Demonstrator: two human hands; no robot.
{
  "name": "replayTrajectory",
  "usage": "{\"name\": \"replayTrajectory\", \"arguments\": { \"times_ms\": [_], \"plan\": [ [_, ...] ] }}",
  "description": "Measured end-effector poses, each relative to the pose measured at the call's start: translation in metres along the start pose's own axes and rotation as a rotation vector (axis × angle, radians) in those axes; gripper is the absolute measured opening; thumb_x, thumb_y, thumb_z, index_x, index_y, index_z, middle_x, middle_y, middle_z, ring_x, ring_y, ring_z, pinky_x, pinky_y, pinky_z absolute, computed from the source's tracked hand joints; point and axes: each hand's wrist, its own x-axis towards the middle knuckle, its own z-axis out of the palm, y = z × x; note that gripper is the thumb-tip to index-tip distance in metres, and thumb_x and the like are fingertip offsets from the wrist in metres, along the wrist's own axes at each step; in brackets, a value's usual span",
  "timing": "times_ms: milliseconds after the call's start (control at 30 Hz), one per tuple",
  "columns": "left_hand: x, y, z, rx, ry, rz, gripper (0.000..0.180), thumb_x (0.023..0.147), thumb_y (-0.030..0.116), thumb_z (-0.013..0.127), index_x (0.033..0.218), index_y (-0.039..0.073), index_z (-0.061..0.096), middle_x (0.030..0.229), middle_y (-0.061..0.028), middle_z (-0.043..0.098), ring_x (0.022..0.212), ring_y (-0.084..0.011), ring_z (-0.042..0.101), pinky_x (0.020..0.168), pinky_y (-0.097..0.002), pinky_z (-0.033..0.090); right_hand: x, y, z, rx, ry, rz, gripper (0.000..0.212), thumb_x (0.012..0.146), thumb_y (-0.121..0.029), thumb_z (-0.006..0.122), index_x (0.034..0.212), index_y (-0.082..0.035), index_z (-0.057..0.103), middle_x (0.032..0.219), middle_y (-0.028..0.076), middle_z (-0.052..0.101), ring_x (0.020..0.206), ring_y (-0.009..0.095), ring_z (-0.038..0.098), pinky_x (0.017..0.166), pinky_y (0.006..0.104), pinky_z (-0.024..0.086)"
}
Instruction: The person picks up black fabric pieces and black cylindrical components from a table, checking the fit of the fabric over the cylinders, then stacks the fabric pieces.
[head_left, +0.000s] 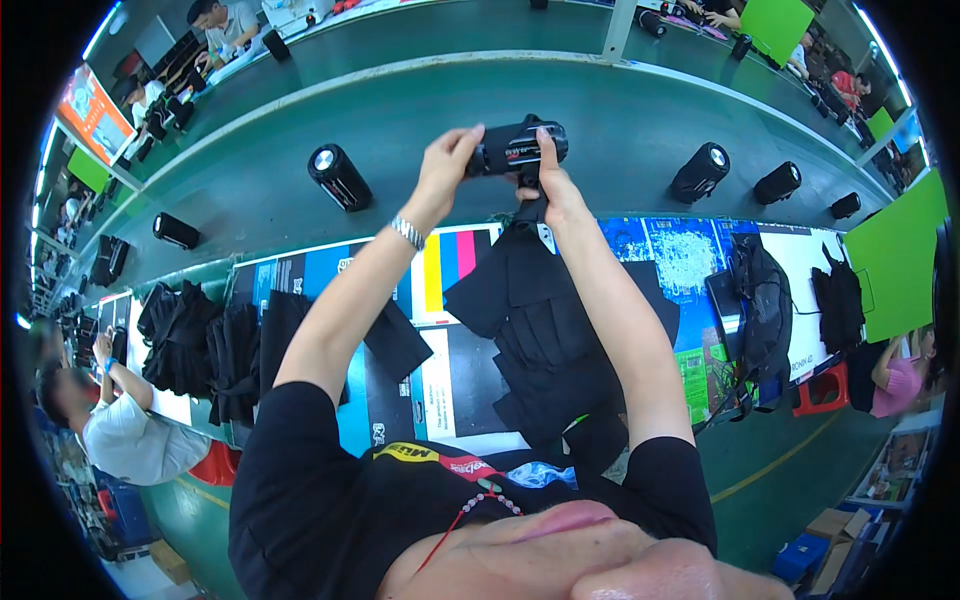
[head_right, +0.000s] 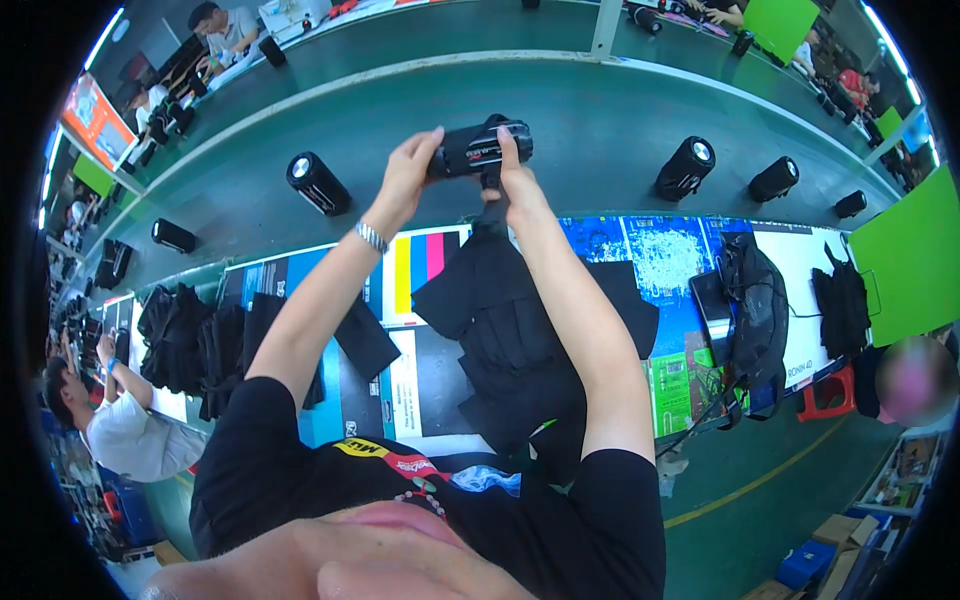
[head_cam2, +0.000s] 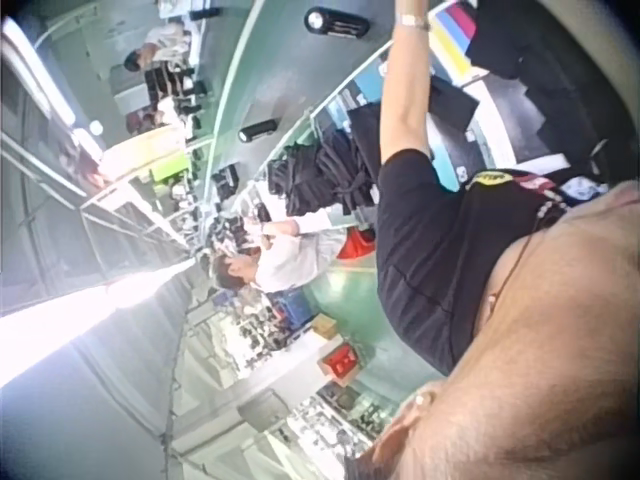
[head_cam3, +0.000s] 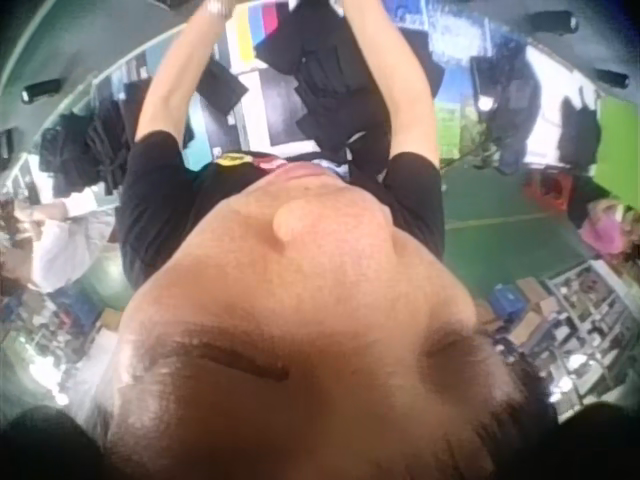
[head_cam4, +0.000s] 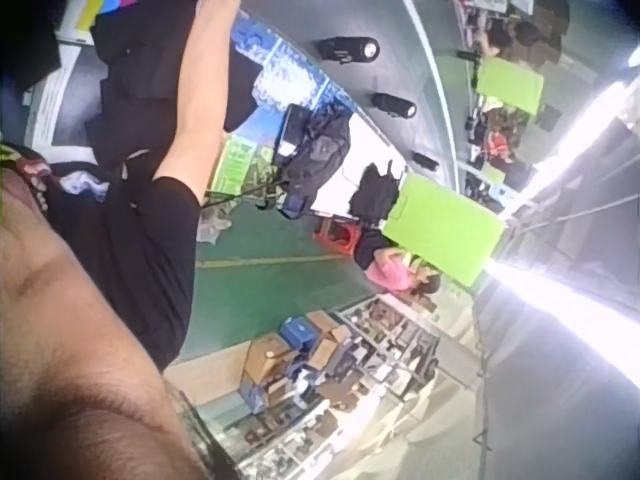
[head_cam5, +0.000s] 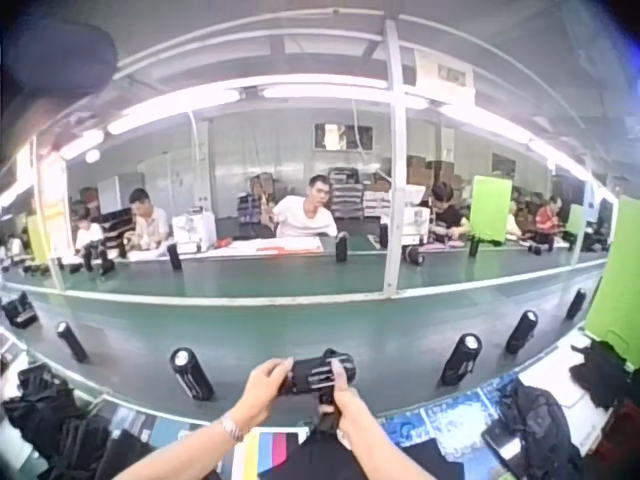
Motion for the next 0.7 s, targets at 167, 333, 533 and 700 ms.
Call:
{"name": "replayTrajectory", "arguments": {
  "times_ms": [167, 333, 533, 700],
  "plan": [
    [-0.004, 0.002, -0.027, 0.203, -0.06, 0.24, 0.038, 0.095, 0.032, 0.056, 0.116, 0.001, 0.061, 0.114, -0.0075, 0.062, 0.104, -0.0133, 0.056, 0.086, -0.0287, 0.046, -0.019, -0.019, 0.034, -0.664, 0.017, -0.65, 0.053, 0.067, -0.03, 0.083, 0.105, -0.003, 0.06, 0.085, 0.008, 0.066, 0.072, 0.019, 0.064, 0.063, 0.0291, 0.05],
    [0.011, 0.041, -0.01, 0.293, -0.066, 0.371, 0.031, 0.094, 0.027, 0.056, 0.116, 0.006, 0.064, 0.114, -0.0048, 0.063, 0.096, -0.011, 0.056, 0.08, -0.0246, 0.045, -0.003, -0.007, 0.005, -1.088, 0.008, -0.766, 0.065, 0.058, -0.028, 0.086, 0.111, -0.003, 0.058, 0.098, 0.016, 0.068, 0.093, 0.028, 0.066, 0.081, 0.0356, 0.05],
    [0.062, 0.025, 0.008, 0.469, -0.271, 0.309, 0.026, 0.09, 0.028, 0.063, 0.107, 0.009, 0.069, 0.096, -0.0023, 0.065, 0.076, -0.0075, 0.051, 0.064, -0.0205, 0.042, 0.0, -0.008, -0.004, -0.975, -0.016, -0.633, 0.058, 0.068, -0.026, 0.083, 0.113, 0.0, 0.057, 0.102, 0.012, 0.065, 0.093, 0.019, 0.063, 0.083, 0.0315, 0.049],
    [0.082, 0.031, 0.023, 0.605, -0.42, -0.041, 0.033, 0.087, 0.036, 0.066, 0.1, 0.006, 0.07, 0.07, 0.002, 0.053, 0.062, -0.0063, 0.044, 0.054, -0.0185, 0.038, -0.005, -0.015, -0.012, -0.938, 0.124, -0.62, 0.063, 0.066, -0.039, 0.082, 0.109, 0.001, 0.059, 0.098, 0.017, 0.067, 0.093, 0.026, 0.066, 0.081, 0.0348, 0.051]
  ]
}}
